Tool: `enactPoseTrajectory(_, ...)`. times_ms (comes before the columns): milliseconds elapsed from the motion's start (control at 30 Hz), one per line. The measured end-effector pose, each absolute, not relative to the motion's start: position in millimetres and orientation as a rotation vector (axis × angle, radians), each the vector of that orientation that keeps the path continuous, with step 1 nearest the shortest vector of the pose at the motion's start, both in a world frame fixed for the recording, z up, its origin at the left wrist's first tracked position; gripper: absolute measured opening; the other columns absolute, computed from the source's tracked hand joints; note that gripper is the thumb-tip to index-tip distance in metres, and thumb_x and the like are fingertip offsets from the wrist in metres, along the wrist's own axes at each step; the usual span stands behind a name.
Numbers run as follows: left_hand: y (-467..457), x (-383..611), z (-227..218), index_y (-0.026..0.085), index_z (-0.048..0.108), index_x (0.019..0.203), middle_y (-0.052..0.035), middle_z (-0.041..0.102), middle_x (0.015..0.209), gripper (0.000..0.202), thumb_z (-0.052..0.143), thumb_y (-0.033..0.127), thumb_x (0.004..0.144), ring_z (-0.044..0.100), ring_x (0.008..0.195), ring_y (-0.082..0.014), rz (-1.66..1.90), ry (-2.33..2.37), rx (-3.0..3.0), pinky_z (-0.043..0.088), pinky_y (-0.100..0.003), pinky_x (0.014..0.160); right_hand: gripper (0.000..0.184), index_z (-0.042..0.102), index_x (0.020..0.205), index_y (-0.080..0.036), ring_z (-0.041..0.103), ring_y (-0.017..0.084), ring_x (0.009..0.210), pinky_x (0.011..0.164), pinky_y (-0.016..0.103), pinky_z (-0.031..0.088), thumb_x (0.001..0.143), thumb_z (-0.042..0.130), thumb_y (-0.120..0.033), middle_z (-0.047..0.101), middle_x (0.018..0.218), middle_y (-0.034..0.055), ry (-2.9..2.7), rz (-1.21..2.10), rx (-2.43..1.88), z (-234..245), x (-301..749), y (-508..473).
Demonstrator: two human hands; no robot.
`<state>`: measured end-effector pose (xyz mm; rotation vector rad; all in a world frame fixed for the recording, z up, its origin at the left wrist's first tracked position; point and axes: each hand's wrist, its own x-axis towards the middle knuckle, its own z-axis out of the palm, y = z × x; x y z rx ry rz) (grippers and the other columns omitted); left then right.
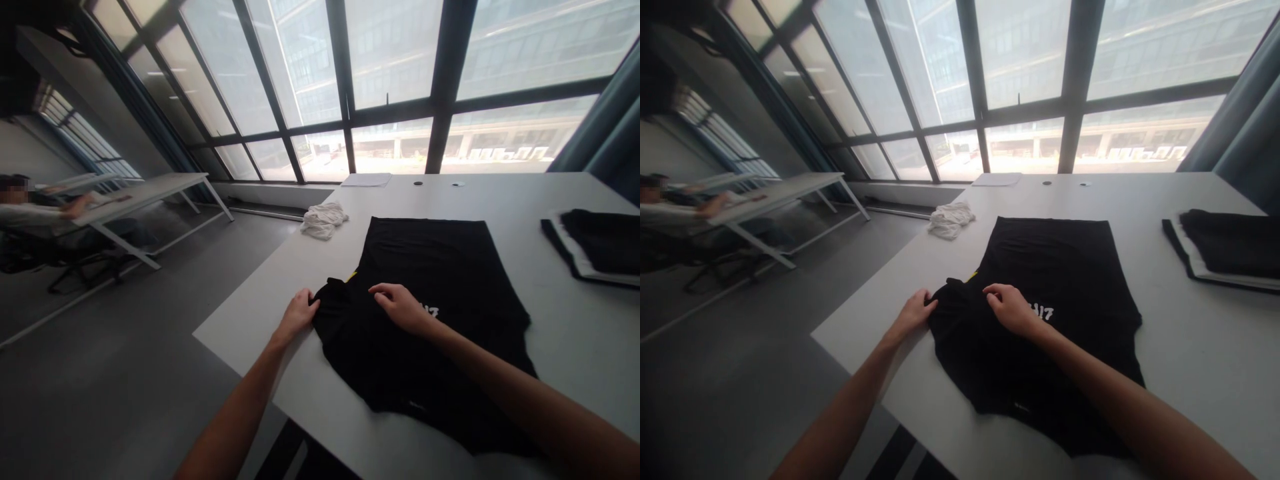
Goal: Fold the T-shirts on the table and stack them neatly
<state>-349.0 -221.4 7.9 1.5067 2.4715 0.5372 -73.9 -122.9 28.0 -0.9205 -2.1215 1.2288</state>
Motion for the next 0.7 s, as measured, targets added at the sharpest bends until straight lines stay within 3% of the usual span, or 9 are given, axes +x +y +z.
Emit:
enactPoseTrajectory(133,-219.4,-320.2,38.0,0.022,0.044,0.076,0.0055,0.051,0.066,0.019,0.061,0.026,0.083,0.050,0.063,-0.0137,0.862,2.327,1.559,0.040,-0.026,0.062,0.029,0.074,0.106,-0.014,0.071,0.023,0.088,0.082,0.034,0.055,0.089,0.054,-0.026,0.076,0.097,0.0094,-2.036,1.445,-0.951,18.4,-91.0,-128.2)
enactPoseTrajectory(267,-216.2,-281.0,57.1,0.021,0.053,0.098,0.0025,0.063,0.079,0.024,0.059,0.043,0.090,0.059,0.061,-0.0122,1.044,1.775,1.603,0.044,-0.024,0.056,0.037,0.070,0.110,-0.016,0.072,0.023,0.083,0.070,0.034,0.058,0.096,0.046,-0.042,0.074,0.104,0.0108,-1.815,1.744,-1.051,15.9,-100.0,-131.6)
enactPoseTrajectory(367,-209.1,-272.2,54.4,0.020,0.056,0.111,-0.0029,0.070,0.089,0.030,0.049,0.046,0.096,0.065,0.061,-0.0131,1.049,1.555,1.545,0.048,-0.024,0.054,0.039,0.069,0.113,-0.015,0.070,0.026,0.100,0.089,0.041,0.057,0.096,0.049,-0.044,0.073,0.112,0.0122,-1.796,1.637,-1.085,10.7,-100.6,-130.8)
enactPoseTrajectory(467,-195.5,-284.8,42.1,0.019,0.062,0.102,-0.0051,0.073,0.091,0.022,0.050,0.035,0.095,0.067,0.069,-0.0152,1.126,1.757,1.619,0.053,-0.027,0.063,0.046,0.062,0.131,-0.015,0.060,0.029,0.124,0.110,0.044,0.044,0.089,0.060,-0.034,0.067,0.128,0.0141,-1.829,1.424,-1.124,-3.2,-99.8,-127.7)
enactPoseTrajectory(600,-169.0,-307.2,23.0,0.020,0.067,0.109,-0.0056,0.074,0.107,0.024,0.056,0.024,0.088,0.065,0.081,-0.0162,1.032,1.863,1.838,0.053,-0.031,0.081,0.068,0.049,0.146,-0.016,0.054,0.029,0.133,0.115,0.046,0.039,0.079,0.065,-0.021,0.058,0.142,0.0146,-1.885,1.305,-1.123,-23.8,-100.9,-123.8)
enactPoseTrajectory(700,-149.2,-316.1,11.8,0.021,0.063,0.125,-0.0040,0.074,0.110,0.038,0.059,0.024,0.087,0.063,0.077,-0.0141,0.911,1.675,1.941,0.052,-0.029,0.080,0.073,0.042,0.150,-0.012,0.051,0.028,0.136,0.117,0.044,0.037,0.079,0.060,-0.016,0.053,0.148,0.0164,-1.932,1.275,-1.101,-29.4,-102.5,-123.4)
